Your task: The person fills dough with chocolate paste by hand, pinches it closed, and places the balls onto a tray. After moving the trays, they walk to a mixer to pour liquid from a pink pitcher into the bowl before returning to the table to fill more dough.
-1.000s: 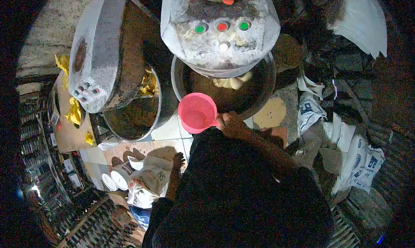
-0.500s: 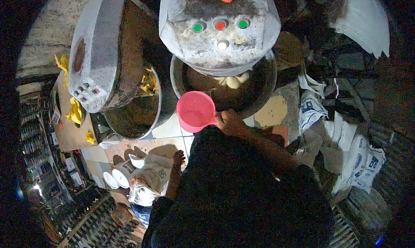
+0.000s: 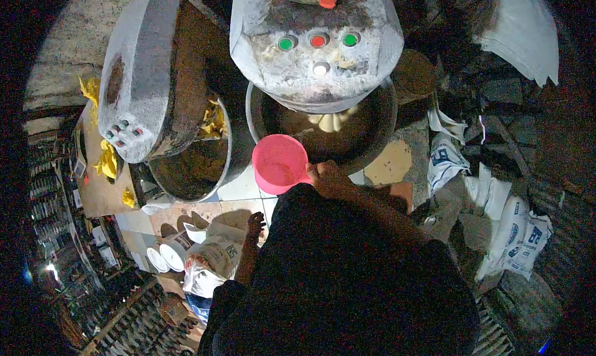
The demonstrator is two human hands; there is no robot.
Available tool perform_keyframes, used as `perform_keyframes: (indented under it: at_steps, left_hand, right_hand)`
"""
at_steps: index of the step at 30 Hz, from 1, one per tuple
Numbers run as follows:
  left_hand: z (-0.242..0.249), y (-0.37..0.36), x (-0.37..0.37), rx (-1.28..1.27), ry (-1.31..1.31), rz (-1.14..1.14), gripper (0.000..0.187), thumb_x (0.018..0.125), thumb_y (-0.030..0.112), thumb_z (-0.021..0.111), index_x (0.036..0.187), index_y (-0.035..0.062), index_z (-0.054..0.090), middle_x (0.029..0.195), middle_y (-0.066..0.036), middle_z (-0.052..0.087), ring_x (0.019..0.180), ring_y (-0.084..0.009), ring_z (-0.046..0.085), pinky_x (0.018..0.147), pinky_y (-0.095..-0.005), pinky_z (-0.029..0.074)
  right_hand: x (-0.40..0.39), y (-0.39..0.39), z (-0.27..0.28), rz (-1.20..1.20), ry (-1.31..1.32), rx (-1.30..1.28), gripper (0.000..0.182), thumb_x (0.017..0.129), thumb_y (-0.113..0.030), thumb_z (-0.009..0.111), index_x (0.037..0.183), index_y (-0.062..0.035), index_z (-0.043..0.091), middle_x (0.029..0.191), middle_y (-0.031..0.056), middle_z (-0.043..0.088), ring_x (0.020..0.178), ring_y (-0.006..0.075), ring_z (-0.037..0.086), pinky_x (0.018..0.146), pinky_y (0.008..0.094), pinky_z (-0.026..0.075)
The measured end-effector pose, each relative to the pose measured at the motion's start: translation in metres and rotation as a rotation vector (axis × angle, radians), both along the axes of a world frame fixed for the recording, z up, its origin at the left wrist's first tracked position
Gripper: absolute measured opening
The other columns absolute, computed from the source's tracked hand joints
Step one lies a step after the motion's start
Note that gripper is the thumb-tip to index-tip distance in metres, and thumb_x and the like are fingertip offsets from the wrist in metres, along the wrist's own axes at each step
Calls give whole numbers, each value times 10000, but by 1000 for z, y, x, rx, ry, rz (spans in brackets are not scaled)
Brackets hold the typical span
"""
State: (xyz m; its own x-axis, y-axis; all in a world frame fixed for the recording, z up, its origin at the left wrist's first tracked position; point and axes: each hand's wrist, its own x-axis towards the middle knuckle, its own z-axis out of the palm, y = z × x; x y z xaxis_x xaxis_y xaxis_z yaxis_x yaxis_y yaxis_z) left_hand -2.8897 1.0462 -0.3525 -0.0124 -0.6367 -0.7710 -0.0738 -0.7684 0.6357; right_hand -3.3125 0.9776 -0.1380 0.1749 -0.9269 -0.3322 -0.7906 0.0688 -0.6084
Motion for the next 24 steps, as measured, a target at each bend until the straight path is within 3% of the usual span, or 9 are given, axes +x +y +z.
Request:
perform_keyframes:
  at_steps: [2, 4, 8, 10, 12, 17, 20, 21, 24]
  left_hand:
    - [-6, -2, -2, -47, -195, -124, 352, 858, 211, 653, 1150, 26, 591, 926, -99, 685, 782, -172, 626, 683, -310, 508]
    - [-34, -2, 8, -41, -490, -307, 322, 847, 218, 662, 1102, 24, 627, 906, -100, 691, 786, -182, 629, 696, -321, 504]
    - [-58, 7, 29, -83, -349, -221, 307, 853, 244, 637, 1073, 31, 655, 881, -93, 697, 779, -183, 633, 693, -319, 490]
    - [-63, 6, 34, -44, -371, -243, 339, 870, 282, 603, 1104, 40, 648, 882, -84, 703, 771, -175, 635, 692, -308, 486]
    - [-46, 11, 23, 9, -422, -246, 346, 884, 306, 559, 1100, 54, 658, 879, -73, 710, 771, -173, 644, 698, -306, 495]
    - [-75, 27, 42, -59, -397, -291, 329, 887, 296, 542, 1091, 70, 667, 897, -60, 714, 763, -164, 649, 671, -309, 506]
    - [-98, 33, 51, -147, -539, -471, 311, 872, 276, 566, 1085, 75, 670, 926, -68, 709, 760, -157, 643, 675, -306, 502]
    - [-100, 35, 52, -256, -555, -519, 310, 865, 276, 575, 1085, 80, 671, 933, -72, 707, 763, -160, 642, 684, -309, 500]
    - [-86, 37, 42, -172, -328, -253, 313, 842, 292, 594, 1069, 95, 682, 934, -86, 703, 778, -182, 641, 710, -318, 495]
  right_hand:
    - [-3, -23, 39, -189, -211, 396, 365, 964, -210, 413, 1166, 57, 558, 1008, 288, 570, 954, 385, 554, 789, 499, 465]
    - [-1, -15, 36, -156, -141, 330, 414, 976, -288, 385, 1161, 35, 565, 1078, 287, 560, 1026, 408, 533, 817, 523, 439]
    - [-3, 9, -28, 63, -108, -31, 464, 992, -353, 341, 1130, 24, 572, 1082, 288, 574, 1039, 451, 521, 835, 552, 405]
    - [0, 8, -32, 52, -101, -160, 358, 922, -213, 427, 1117, 51, 570, 867, 216, 580, 778, 378, 546, 662, 498, 424]
    - [1, 10, -37, 75, -60, -297, 314, 890, -138, 468, 1111, 61, 570, 761, 178, 584, 646, 340, 559, 576, 468, 435]
    - [1, 13, -42, 141, 18, -573, 296, 905, -120, 460, 1115, 57, 570, 760, 174, 586, 645, 335, 555, 570, 460, 436]
    - [0, 15, -30, 197, 90, -399, 385, 860, -62, 487, 1199, 118, 514, 884, 223, 622, 774, 333, 582, 719, 456, 458]
    - [1, 17, -36, 181, 85, -461, 350, 874, -81, 483, 1172, 96, 533, 849, 205, 615, 734, 328, 572, 679, 452, 451]
    - [3, 17, -50, 155, 72, -608, 292, 903, -120, 476, 1120, 50, 572, 784, 169, 606, 658, 315, 554, 603, 445, 440]
